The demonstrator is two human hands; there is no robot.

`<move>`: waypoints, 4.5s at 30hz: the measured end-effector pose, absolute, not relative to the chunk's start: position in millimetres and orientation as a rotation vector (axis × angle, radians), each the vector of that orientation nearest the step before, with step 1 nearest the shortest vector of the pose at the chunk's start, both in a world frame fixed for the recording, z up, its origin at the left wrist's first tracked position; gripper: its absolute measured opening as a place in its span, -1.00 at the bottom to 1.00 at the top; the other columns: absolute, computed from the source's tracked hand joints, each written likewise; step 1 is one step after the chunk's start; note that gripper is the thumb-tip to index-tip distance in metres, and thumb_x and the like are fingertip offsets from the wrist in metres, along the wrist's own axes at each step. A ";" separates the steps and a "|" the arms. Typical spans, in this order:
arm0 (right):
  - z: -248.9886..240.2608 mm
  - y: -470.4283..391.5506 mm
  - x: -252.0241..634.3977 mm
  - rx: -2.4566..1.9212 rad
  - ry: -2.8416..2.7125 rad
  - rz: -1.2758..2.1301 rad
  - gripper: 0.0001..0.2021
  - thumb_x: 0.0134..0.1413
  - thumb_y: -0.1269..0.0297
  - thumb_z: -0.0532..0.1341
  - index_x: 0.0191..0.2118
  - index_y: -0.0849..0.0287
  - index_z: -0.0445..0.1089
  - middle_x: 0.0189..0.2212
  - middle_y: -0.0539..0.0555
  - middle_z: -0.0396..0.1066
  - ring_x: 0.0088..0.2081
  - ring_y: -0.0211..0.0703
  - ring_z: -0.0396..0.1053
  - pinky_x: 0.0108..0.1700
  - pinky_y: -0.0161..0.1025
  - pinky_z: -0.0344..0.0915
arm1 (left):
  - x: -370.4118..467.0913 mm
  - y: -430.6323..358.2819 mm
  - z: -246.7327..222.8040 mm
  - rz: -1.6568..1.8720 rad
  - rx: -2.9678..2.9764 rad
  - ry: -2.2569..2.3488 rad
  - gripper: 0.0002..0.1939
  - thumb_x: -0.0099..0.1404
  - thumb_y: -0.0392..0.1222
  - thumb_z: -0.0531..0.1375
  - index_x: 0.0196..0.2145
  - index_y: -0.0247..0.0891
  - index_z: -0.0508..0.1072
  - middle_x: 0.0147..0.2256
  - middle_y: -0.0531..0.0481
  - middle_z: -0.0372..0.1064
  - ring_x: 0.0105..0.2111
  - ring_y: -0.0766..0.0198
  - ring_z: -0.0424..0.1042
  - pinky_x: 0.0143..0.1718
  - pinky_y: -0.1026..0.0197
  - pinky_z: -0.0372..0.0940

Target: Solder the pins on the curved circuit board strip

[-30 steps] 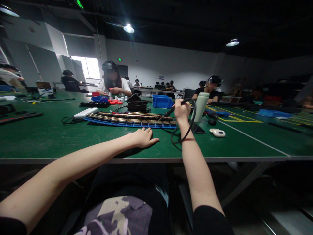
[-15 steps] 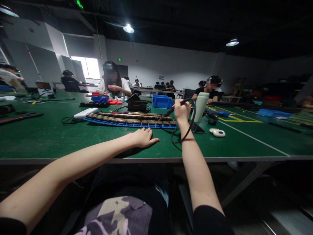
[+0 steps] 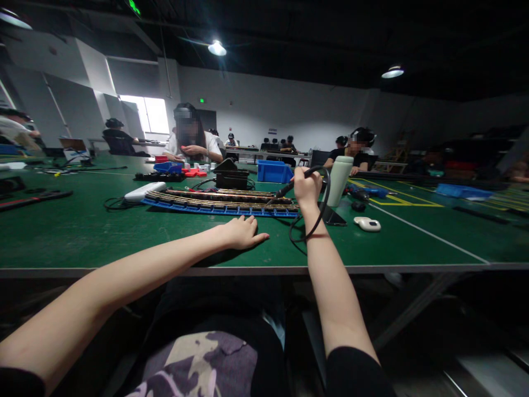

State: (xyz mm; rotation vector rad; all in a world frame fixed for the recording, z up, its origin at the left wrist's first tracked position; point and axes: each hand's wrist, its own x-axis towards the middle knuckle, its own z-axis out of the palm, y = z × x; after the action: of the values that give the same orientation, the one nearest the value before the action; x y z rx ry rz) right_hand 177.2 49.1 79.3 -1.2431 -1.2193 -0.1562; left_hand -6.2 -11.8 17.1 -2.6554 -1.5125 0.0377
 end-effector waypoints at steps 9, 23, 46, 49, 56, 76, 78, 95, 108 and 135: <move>79.0 48.8 177.2 -1.261 -1.217 -0.160 -0.71 0.00 0.20 0.01 -0.64 0.11 0.29 -0.67 0.00 0.30 -0.43 -0.09 0.38 -0.28 -0.20 0.31 | -5.8 -13.1 19.4 0.058 -2.679 -1.533 -0.21 0.41 0.26 -0.20 0.22 -0.49 0.24 0.26 -0.39 0.11 0.22 -0.23 0.16 0.14 -0.04 0.16; 78.9 50.5 178.2 -1.239 -1.176 -0.160 -0.68 0.04 0.19 0.00 -0.64 0.12 0.30 -0.66 0.01 0.31 -0.43 -0.08 0.38 -0.27 -0.18 0.31 | -5.9 -12.7 19.0 0.045 -2.687 -1.536 -0.23 0.41 0.26 -0.19 0.23 -0.46 0.24 0.28 -0.39 0.08 0.23 -0.23 0.15 0.16 -0.06 0.15; 81.2 42.1 176.8 -1.371 -1.196 -0.326 -0.70 0.07 0.23 -0.02 -0.59 0.12 0.31 -0.55 0.11 0.39 -0.34 -0.02 0.37 -0.21 -0.17 0.28 | -6.5 -11.2 17.2 0.032 -2.692 -1.531 -0.21 0.40 0.28 -0.21 0.21 -0.46 0.26 0.26 -0.39 0.12 0.22 -0.22 0.16 0.15 -0.04 0.15; 81.4 41.2 176.5 -1.369 -1.191 -0.341 -0.71 0.07 0.25 -0.03 -0.57 0.12 0.32 -0.54 0.12 0.39 -0.32 -0.01 0.38 -0.19 -0.16 0.29 | -6.6 -10.8 16.9 0.021 -2.697 -1.531 -0.20 0.40 0.28 -0.21 0.22 -0.46 0.26 0.26 -0.39 0.11 0.23 -0.24 0.15 0.15 -0.04 0.14; 83.1 36.0 173.2 -1.436 -1.106 -0.325 -0.68 0.11 0.24 -0.02 -0.52 0.17 0.39 -0.47 0.21 0.42 -0.29 0.06 0.39 -0.16 -0.07 0.27 | -6.9 -9.7 15.0 -0.003 -2.696 -1.530 -0.20 0.39 0.30 -0.20 0.21 -0.45 0.27 0.25 -0.40 0.14 0.22 -0.22 0.17 0.14 -0.04 0.15; 77.1 46.0 179.5 -1.405 -1.037 -0.453 -0.59 0.13 0.11 -0.05 -0.48 0.17 0.46 -0.50 0.22 0.43 -0.33 0.07 0.42 -0.22 -0.06 0.31 | -6.5 -10.6 15.7 0.013 -2.682 -1.527 -0.21 0.39 0.29 -0.20 0.21 -0.44 0.27 0.25 -0.39 0.14 0.21 -0.22 0.17 0.13 -0.05 0.16; 76.4 47.1 180.8 -1.408 -1.049 -0.450 -0.60 0.12 0.12 -0.04 -0.46 0.18 0.48 -0.49 0.23 0.44 -0.31 0.09 0.42 -0.21 -0.05 0.31 | -6.5 -10.4 15.5 0.000 -2.684 -1.524 -0.22 0.39 0.29 -0.20 0.21 -0.43 0.27 0.25 -0.38 0.15 0.21 -0.23 0.18 0.13 -0.06 0.16; 78.1 45.5 181.0 -1.450 -1.083 -0.363 -0.64 0.09 0.14 0.00 -0.43 0.19 0.48 -0.46 0.27 0.46 -0.24 0.16 0.42 -0.17 -0.01 0.29 | -6.2 -9.6 15.0 0.015 -2.679 -1.530 -0.19 0.39 0.31 -0.22 0.23 -0.43 0.25 0.27 -0.37 0.11 0.22 -0.23 0.16 0.13 -0.03 0.16; 79.4 42.2 177.0 -1.457 -1.132 -0.343 -0.64 0.11 0.14 -0.02 -0.49 0.16 0.43 -0.46 0.23 0.45 -0.26 0.11 0.40 -0.15 -0.04 0.27 | -6.1 -10.9 16.5 0.042 -2.684 -1.526 -0.18 0.40 0.28 -0.21 0.24 -0.51 0.22 0.27 -0.41 0.09 0.22 -0.25 0.15 0.15 -0.05 0.14; 67.2 29.5 141.9 -1.008 -1.765 -0.550 -0.52 0.13 -0.07 0.15 -0.67 0.11 0.11 -0.72 -0.02 0.20 -0.59 -0.26 0.20 -0.44 -0.30 0.07 | -14.6 21.3 25.8 -1.330 -2.845 -1.188 -0.46 0.29 -0.19 0.18 0.20 -0.32 0.21 -0.23 -0.11 0.52 -0.25 0.14 0.51 -0.12 0.12 0.35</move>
State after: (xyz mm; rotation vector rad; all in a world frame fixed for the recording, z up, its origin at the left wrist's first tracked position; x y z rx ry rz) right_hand 141.9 29.5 67.2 -1.0075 -1.7652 -0.5496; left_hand -14.6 21.3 25.8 -2.8453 -1.1882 -1.3299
